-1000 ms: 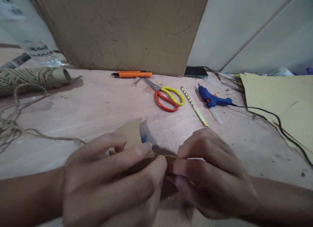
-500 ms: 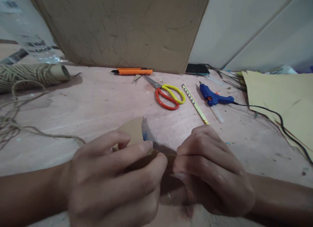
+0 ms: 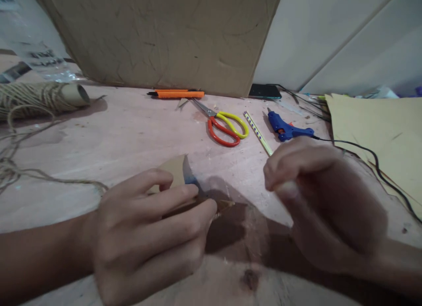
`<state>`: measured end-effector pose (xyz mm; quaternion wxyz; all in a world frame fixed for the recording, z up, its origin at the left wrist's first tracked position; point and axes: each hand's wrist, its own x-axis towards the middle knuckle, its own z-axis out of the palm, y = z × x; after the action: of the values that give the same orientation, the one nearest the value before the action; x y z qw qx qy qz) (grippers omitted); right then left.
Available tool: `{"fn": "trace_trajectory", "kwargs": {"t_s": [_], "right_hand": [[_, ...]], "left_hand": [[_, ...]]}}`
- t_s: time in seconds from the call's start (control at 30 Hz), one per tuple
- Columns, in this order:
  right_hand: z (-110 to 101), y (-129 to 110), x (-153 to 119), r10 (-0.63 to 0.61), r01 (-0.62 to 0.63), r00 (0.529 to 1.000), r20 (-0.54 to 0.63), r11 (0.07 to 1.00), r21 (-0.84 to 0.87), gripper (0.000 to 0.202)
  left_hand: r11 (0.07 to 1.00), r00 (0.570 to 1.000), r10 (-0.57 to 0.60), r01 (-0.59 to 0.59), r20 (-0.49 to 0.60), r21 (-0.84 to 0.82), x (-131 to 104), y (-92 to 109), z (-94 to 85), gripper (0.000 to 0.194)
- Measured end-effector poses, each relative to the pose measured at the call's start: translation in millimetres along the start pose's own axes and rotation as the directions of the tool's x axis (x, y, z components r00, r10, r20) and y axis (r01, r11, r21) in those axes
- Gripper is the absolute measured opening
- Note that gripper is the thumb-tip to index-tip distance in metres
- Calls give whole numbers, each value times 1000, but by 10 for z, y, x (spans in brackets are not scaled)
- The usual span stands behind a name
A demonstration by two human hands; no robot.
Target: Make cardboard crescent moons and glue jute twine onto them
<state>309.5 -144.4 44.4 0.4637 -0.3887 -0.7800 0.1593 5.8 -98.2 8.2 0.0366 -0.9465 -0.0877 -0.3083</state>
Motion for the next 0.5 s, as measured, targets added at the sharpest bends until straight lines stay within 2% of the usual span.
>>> {"fn": "trace_trajectory", "kwargs": {"t_s": [0.07, 0.13, 0.2, 0.3, 0.37, 0.43, 0.47, 0.5], "right_hand": [[45, 46, 69, 163, -129, 961, -225, 979, 156, 15], [70, 119, 155, 259, -176, 906, -334, 950, 259, 20], [51, 213, 241, 226, -121, 883, -411, 957, 264, 23], [-38, 344, 323, 160, -70, 865, -475, 977, 201, 28], [-101, 397, 337, 123, -94, 842, -525, 992, 81, 38], [-147, 411, 328, 29, -99, 807, -590, 991, -87, 47], [-161, 404, 319, 2, -108, 804, -595, 984, -142, 47], [-170, 389, 307, 14, -123, 829, -559, 980, -157, 40]], "left_hand": [[999, 999, 44, -44, -3, -15, 18, -47, 22, 21], [993, 993, 118, -117, 19, -34, 46, -108, 51, 27], [988, 989, 145, -144, 27, -54, 77, -166, 90, 27], [991, 995, 83, -75, 63, -115, 110, -214, 155, 26], [986, 993, 49, -31, 106, -163, 121, -217, 188, 33], [981, 991, 17, 9, 130, -193, 125, -207, 204, 28], [980, 990, 4, 24, 139, -199, 124, -200, 207, 23], [979, 989, -6, 36, 147, -201, 122, -192, 207, 19]]}}
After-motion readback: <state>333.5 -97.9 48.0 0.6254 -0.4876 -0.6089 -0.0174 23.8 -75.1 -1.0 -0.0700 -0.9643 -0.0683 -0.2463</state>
